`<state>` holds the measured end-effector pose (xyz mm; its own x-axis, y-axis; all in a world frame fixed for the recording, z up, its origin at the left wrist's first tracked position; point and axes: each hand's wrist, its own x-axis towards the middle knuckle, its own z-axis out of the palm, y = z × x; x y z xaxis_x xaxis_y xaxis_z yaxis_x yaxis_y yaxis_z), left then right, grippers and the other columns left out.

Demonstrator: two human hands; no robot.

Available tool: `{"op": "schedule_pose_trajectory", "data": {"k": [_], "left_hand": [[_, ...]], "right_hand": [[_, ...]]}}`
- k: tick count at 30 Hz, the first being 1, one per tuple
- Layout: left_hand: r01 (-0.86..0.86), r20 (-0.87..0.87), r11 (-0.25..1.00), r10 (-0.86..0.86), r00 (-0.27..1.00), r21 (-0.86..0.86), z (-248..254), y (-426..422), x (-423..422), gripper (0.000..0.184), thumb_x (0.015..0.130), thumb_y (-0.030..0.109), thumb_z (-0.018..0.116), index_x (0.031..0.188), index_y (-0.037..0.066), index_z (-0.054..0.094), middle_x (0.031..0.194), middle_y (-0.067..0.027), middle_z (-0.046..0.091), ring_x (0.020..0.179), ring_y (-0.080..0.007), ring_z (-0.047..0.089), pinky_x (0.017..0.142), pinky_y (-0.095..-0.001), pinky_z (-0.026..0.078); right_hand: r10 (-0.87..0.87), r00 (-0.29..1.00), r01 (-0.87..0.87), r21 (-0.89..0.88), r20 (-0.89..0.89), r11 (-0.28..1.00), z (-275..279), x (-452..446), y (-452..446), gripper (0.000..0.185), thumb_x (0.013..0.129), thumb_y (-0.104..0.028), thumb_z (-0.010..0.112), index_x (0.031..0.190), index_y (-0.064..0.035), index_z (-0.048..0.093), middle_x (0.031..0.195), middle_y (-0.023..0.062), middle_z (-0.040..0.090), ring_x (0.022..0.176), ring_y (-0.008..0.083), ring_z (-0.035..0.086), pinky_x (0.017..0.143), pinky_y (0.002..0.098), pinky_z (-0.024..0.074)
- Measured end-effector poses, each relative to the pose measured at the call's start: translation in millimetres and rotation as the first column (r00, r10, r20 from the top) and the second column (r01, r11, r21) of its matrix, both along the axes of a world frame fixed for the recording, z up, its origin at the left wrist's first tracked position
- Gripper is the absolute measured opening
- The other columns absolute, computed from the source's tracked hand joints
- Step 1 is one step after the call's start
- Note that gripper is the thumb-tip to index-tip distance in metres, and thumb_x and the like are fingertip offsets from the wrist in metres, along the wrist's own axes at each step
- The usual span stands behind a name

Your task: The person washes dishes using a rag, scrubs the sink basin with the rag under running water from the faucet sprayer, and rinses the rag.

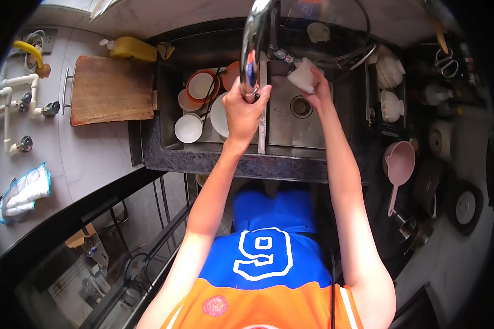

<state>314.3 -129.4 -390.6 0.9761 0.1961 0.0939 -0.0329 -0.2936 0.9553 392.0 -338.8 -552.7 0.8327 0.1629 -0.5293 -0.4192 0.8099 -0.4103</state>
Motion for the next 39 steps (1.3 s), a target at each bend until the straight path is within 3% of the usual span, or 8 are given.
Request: {"op": "schedule_pose_trajectory", "data": {"k": [12, 16, 20, 22, 28, 30, 33, 39], "left_hand": [[0.177, 0.144, 0.881, -0.125, 0.982, -0.438, -45.4, -42.8, -7.0, 0.017, 0.081, -0.007, 0.061, 0.075, 0.003, 0.049, 0.071, -0.0066, 0.056, 0.062, -0.012, 0.055, 0.056, -0.0246, 0.045], [0.235, 0.17, 0.866, -0.176, 0.97, -0.442, -56.4, -41.6, -5.8, 0.017, 0.081, -0.007, 0.06, 0.077, 0.004, 0.047, 0.069, -0.0081, 0.056, 0.062, -0.0139, 0.055, 0.057, -0.0264, 0.046], [0.295, 0.103, 0.789, -0.286, 0.953, -0.539, -74.6, -32.6, -11.9, 0.019, 0.08, -0.006, 0.062, 0.075, 0.004, 0.046, 0.068, -0.0093, 0.056, 0.062, -0.0157, 0.055, 0.057, -0.027, 0.047], [0.295, 0.076, 0.752, -0.311, 0.947, -0.59, -89.1, -28.8, -15.8, 0.019, 0.078, -0.006, 0.063, 0.075, 0.004, 0.046, 0.068, -0.0093, 0.056, 0.063, -0.0163, 0.055, 0.057, -0.0274, 0.047], [0.318, 0.0, 0.709, -0.41, 0.912, -0.629, -123.0, -19.5, -19.6, 0.019, 0.078, -0.004, 0.065, 0.075, 0.003, 0.048, 0.068, -0.0084, 0.056, 0.065, -0.0165, 0.054, 0.057, -0.0287, 0.046], [0.338, 0.008, 0.688, -0.435, 0.9, -0.642, -130.9, -17.8, -18.2, 0.019, 0.078, -0.003, 0.065, 0.075, 0.004, 0.048, 0.068, -0.0079, 0.056, 0.065, -0.0163, 0.054, 0.057, -0.029, 0.046], [0.34, -0.042, 0.674, -0.483, 0.875, -0.656, -141.4, -16.4, -16.7, 0.019, 0.077, -0.003, 0.066, 0.076, 0.005, 0.048, 0.069, -0.0067, 0.056, 0.065, -0.0136, 0.053, 0.058, -0.0268, 0.043], [0.372, -0.156, 0.687, -0.576, 0.802, -0.624, -162.7, 0.0, -5.9, 0.018, 0.076, -0.002, 0.067, 0.077, 0.005, 0.05, 0.072, -0.0065, 0.058, 0.064, -0.0108, 0.052, 0.059, -0.0237, 0.041]], "right_hand": [[0.079, 0.992, -0.101, 0.26, 0.094, 0.96, 2.9, 6.3, -15.8, 0.05, 0.082, -0.03, 0.063, 0.125, -0.0067, 0.049, 0.119, 0.0102, 0.056, 0.113, 0.0266, 0.053, 0.098, 0.0441, 0.0425], [0.252, 0.957, -0.259, 0.036, 0.144, 0.965, 24.7, 8.5, -33.2, 0.05, 0.083, -0.03, 0.061, 0.126, -0.0067, 0.051, 0.119, 0.0105, 0.059, 0.104, 0.0225, 0.059, 0.093, 0.0339, 0.046], [0.599, 0.669, -0.267, -0.61, 0.44, 0.746, 35.3, 33.3, -18.7, 0.052, 0.078, -0.03, 0.066, 0.124, -0.0061, 0.055, 0.116, 0.0085, 0.06, 0.101, 0.0175, 0.059, 0.089, 0.0282, 0.0454], [0.894, 0.397, -0.274, -0.903, 0.207, 0.331, 37.2, 51.9, -16.2, 0.054, 0.077, -0.033, 0.068, 0.123, -0.0084, 0.055, 0.113, 0.0086, 0.062, 0.101, 0.0179, 0.059, 0.087, 0.0279, 0.0451], [0.953, 0.3, -0.273, -0.953, 0.046, 0.132, 26.4, 49.7, -41.1, 0.053, 0.078, -0.035, 0.067, 0.123, -0.0099, 0.055, 0.105, 0.0072, 0.063, 0.098, 0.0167, 0.058, 0.088, 0.029, 0.0447], [0.834, 0.485, -0.341, -0.822, 0.263, 0.457, 36.7, 27.3, -55.4, 0.051, 0.08, -0.032, 0.065, 0.125, -0.0109, 0.055, 0.105, 0.0069, 0.064, 0.098, 0.0161, 0.058, 0.088, 0.0284, 0.0448], [0.395, 0.911, -0.196, -0.719, 0.119, 0.667, 14.9, -30.7, -75.1, 0.057, 0.08, -0.031, 0.071, 0.125, -0.0017, 0.051, 0.114, 0.0089, 0.061, 0.101, 0.0155, 0.059, 0.086, 0.0289, 0.0478], [0.067, 0.993, -0.104, -0.444, -0.098, 0.89, 6.1, -126.6, -96.4, 0.058, 0.084, -0.015, 0.066, 0.133, 0.0035, 0.041, 0.12, 0.0138, 0.056, 0.106, 0.0205, 0.058, 0.088, 0.0313, 0.0483]]}}
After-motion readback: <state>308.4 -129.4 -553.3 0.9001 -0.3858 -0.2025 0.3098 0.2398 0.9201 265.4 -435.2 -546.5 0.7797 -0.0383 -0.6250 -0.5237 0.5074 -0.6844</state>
